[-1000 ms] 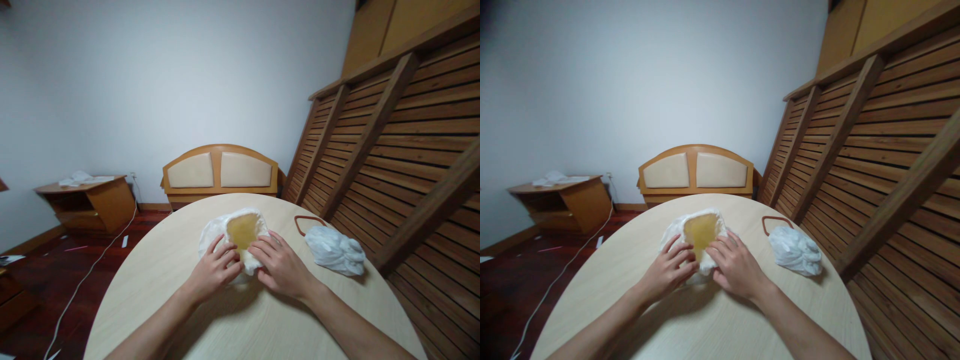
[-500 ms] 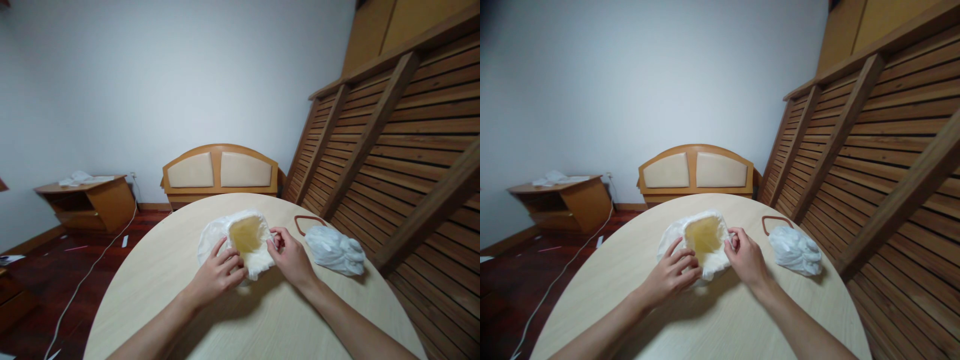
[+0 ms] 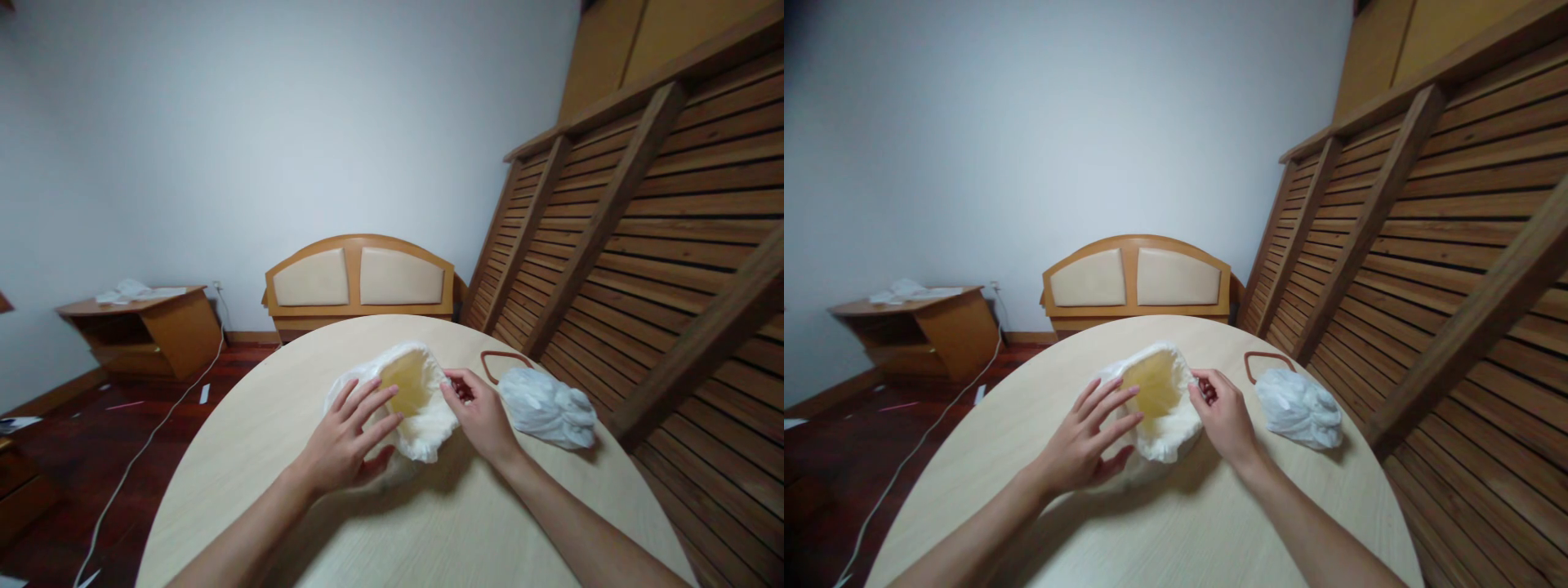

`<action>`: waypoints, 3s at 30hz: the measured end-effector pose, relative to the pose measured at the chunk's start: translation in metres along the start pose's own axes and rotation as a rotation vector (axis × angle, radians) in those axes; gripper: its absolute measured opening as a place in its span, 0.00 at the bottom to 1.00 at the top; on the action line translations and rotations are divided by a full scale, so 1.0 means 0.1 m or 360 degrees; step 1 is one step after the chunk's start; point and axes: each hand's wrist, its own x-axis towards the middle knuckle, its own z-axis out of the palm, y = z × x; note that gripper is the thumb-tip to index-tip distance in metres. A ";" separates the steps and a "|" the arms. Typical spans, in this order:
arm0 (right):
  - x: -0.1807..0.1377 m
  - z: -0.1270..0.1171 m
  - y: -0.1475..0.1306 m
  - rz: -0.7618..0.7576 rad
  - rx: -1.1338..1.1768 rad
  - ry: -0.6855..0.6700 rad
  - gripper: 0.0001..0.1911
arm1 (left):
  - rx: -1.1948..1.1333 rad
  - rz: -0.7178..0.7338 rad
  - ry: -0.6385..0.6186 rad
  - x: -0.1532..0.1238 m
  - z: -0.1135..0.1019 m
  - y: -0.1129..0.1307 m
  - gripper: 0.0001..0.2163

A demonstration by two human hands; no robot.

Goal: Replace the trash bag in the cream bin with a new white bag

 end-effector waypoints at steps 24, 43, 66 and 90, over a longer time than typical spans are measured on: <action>-0.10 0.04 0.06 0.0111 0.0465 -0.0524 0.34 | -0.0571 -0.0689 0.0149 -0.01 0.12 -0.02 0.12; 0.08 -0.11 0.46 -0.0133 -0.0567 -0.0200 0.27 | -0.0363 -0.0672 0.0150 0.02 0.12 0.13 0.20; 0.08 -0.15 1.04 0.0334 -0.1732 -0.0354 0.35 | -0.0400 -0.0714 0.0209 -0.03 0.12 0.08 0.20; 0.05 -0.10 0.78 0.0154 -0.0898 -0.0651 0.10 | -0.1092 -0.0921 0.0246 -0.13 0.10 -0.22 0.39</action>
